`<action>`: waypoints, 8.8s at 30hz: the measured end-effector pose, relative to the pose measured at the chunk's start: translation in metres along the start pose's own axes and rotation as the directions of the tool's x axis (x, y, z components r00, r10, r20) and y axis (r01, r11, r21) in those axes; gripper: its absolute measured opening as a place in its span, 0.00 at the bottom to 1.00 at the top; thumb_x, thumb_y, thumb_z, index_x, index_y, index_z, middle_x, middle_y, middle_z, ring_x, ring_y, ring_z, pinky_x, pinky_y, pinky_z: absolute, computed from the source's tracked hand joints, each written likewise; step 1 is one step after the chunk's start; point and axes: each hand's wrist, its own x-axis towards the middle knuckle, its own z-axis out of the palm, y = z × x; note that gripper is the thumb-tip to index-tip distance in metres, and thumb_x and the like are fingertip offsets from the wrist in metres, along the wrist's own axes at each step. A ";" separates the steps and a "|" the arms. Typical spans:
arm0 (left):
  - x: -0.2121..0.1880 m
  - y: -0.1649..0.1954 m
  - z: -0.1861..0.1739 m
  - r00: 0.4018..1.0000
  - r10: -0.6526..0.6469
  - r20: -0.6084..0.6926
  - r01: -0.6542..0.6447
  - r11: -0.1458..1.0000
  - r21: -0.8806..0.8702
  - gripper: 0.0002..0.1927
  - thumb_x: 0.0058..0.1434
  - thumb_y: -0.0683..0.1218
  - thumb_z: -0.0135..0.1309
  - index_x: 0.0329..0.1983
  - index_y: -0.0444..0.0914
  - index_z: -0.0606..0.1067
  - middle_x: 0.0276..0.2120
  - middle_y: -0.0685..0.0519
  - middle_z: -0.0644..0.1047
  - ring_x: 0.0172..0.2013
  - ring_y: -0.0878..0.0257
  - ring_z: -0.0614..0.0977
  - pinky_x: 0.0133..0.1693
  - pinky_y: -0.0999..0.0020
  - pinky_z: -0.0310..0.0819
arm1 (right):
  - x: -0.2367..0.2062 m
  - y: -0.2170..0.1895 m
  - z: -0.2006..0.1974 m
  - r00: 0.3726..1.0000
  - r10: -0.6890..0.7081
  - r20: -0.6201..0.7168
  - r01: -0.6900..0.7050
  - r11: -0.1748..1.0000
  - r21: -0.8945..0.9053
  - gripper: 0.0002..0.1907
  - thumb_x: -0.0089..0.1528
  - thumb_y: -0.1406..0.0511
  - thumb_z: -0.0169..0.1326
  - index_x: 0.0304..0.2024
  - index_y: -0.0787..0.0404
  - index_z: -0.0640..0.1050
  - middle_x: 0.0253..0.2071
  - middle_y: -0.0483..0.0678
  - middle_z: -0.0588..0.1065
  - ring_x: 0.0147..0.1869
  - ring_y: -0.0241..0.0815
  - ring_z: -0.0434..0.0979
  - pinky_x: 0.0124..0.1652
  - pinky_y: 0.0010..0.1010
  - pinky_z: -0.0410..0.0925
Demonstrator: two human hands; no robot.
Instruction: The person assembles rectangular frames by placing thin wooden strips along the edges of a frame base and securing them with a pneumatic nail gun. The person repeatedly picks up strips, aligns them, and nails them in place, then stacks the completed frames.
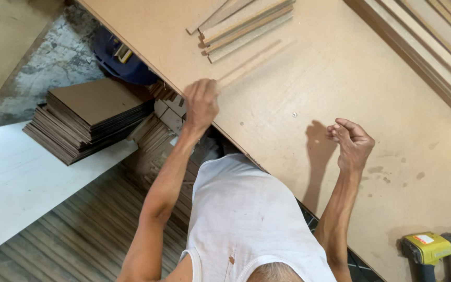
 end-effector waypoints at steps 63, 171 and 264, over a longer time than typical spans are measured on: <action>0.480 0.289 0.236 0.902 -0.154 0.404 0.269 0.931 -0.246 0.09 0.64 0.40 0.53 0.31 0.29 0.71 0.29 0.49 0.71 0.28 0.55 0.67 0.33 0.44 0.60 | 0.242 -0.063 -0.389 0.560 -0.618 -0.551 -0.004 0.664 -0.748 0.18 0.66 0.56 0.61 0.46 0.66 0.79 0.45 0.55 0.75 0.53 0.50 0.72 0.50 0.42 0.65; 0.087 0.354 0.223 0.573 0.799 0.180 -0.460 0.496 -0.736 0.08 0.56 0.35 0.61 0.39 0.32 0.80 0.50 0.43 0.81 0.47 0.50 0.78 0.47 0.57 0.70 | -0.155 0.040 -0.250 0.533 -0.116 -0.838 0.343 0.935 0.088 0.09 0.56 0.79 0.52 0.38 0.67 0.72 0.28 0.48 0.70 0.29 0.46 0.77 0.58 0.55 0.77; 0.191 0.092 0.117 0.810 0.584 -0.064 -0.558 0.731 -0.394 0.12 0.61 0.36 0.56 0.48 0.33 0.78 0.49 0.44 0.78 0.53 0.49 0.75 0.55 0.53 0.71 | -0.031 0.026 0.053 0.732 -0.230 -0.642 0.384 0.917 0.109 0.12 0.56 0.81 0.47 0.41 0.67 0.73 0.29 0.49 0.71 0.31 0.46 0.77 0.61 0.66 0.73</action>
